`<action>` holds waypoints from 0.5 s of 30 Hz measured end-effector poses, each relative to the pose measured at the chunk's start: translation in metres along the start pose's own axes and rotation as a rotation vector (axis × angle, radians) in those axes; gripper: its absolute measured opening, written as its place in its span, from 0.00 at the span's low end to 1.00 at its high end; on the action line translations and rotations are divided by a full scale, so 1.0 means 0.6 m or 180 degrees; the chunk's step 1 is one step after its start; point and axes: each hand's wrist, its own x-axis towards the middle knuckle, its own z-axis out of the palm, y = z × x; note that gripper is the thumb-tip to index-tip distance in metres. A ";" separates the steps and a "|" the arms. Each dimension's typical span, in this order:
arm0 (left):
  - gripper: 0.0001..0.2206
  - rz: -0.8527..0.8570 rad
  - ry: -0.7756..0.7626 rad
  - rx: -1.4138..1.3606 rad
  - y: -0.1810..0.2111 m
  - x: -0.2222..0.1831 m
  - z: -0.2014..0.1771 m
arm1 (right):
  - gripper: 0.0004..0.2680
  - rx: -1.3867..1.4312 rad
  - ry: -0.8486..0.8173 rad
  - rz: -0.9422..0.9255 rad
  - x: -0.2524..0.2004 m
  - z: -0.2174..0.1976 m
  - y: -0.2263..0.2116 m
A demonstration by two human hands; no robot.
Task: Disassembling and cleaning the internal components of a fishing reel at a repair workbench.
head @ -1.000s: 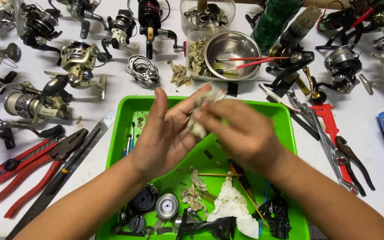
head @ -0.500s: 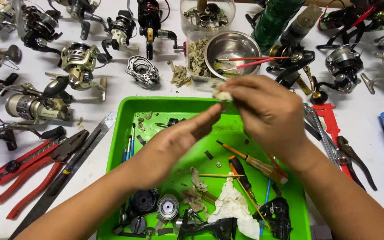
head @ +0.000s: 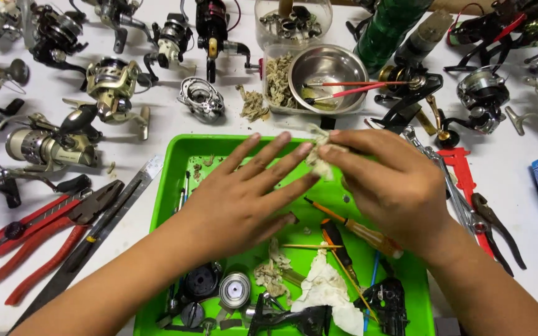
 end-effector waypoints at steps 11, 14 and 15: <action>0.23 0.0239 -0.0416 -0.1534 0.005 0.016 -0.049 | 0.07 0.0284 -0.0065 -0.0550 -0.003 0.007 0.001; 0.25 0.0203 -0.0455 -0.1539 0.002 0.019 -0.052 | 0.06 0.0149 0.0167 -0.0464 -0.011 0.001 -0.005; 0.24 0.0183 -0.0501 -0.1578 0.002 0.022 -0.053 | 0.09 0.0243 0.0194 -0.0496 -0.012 -0.002 -0.011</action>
